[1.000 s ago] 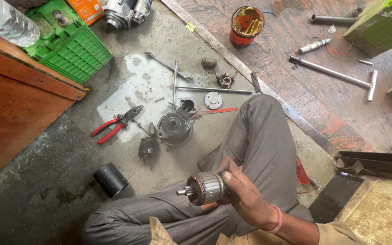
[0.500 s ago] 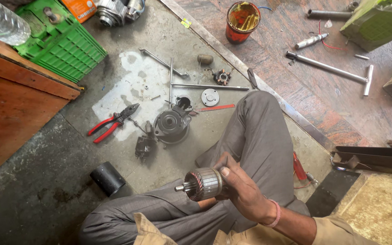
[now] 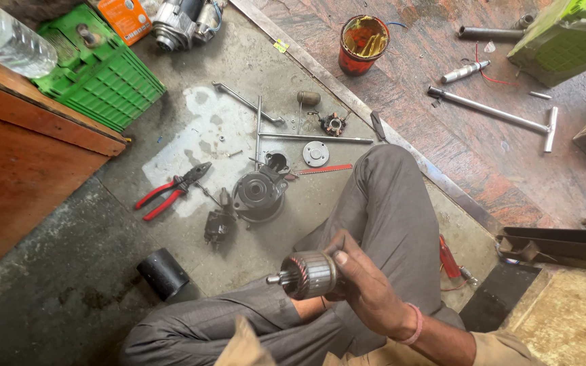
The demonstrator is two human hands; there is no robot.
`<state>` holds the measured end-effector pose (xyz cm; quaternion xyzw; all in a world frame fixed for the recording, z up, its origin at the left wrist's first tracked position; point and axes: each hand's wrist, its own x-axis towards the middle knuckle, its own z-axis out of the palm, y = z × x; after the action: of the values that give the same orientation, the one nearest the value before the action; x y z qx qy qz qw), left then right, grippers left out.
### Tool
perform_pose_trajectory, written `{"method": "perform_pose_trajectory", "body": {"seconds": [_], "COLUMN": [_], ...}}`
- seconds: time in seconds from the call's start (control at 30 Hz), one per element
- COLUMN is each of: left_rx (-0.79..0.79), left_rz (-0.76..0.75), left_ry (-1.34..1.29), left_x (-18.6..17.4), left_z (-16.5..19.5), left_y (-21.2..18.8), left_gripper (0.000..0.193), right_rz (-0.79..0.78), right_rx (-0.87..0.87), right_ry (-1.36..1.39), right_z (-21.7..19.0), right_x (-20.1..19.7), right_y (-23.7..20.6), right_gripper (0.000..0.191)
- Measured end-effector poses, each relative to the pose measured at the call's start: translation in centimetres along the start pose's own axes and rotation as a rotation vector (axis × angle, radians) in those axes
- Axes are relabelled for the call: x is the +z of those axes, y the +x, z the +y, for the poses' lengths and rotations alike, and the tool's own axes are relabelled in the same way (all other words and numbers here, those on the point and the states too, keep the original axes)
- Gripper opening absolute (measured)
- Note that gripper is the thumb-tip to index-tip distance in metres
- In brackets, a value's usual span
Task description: The person sits on the workshop floor and works on a starter motor, handling its cylindrical armature and housing. They rotate and press the armature parts together by hand, then use a small hand tool to work on the commutator end of the component.
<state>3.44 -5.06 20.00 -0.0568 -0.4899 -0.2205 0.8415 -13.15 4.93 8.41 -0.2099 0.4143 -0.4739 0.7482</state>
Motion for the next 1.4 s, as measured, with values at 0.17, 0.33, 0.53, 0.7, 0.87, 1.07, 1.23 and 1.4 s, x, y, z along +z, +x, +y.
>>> {"method": "perform_pose_trajectory", "body": {"seconds": [0.17,0.33,0.53,0.7,0.87,1.07,1.23,1.4], "left_rx": [-0.779,-1.26,-1.287,-1.274,-1.257,-1.317,-1.335,-1.29], "left_rz": [0.273,0.496,0.542,0.769,0.897,1.061,1.02,0.932], "left_ry": [0.005,-0.734,-0.525,-0.669,-0.752,-0.597,-0.472,-0.422], "left_x": [-2.4,-3.8,-7.5,-8.8,-9.8,-9.0,-8.5,-8.5], "left_z": [-1.7,-1.6,-1.5,-1.7,-1.8,-1.7,-1.4,-1.1], "left_y": [-5.2,-14.0,-16.3,-18.0,-18.3,-17.6,-17.2,-17.0], "left_gripper": [0.061,0.063,0.061,0.057,0.058,0.053,0.047,0.046], "right_rz": [-0.026,0.127,0.288,0.26,0.067,-0.106,-0.095,0.078], "right_rx": [-0.098,-0.045,0.07,-0.249,-0.8,-1.129,-1.042,-0.723], "right_ry": [0.052,-0.07,-0.258,-0.833,-1.315,-1.366,-1.208,-1.076], "right_z": [-0.6,-0.6,0.9,2.2,1.9,1.4,3.5,5.1], "right_x": [-0.5,-0.9,-0.3,0.3,0.5,-0.9,-2.4,-2.2], "right_y": [0.5,1.5,2.9,3.1,3.5,5.9,6.8,5.9], "right_gripper": [0.019,0.016,0.028,0.019,0.035,0.048,0.046,0.018]}}
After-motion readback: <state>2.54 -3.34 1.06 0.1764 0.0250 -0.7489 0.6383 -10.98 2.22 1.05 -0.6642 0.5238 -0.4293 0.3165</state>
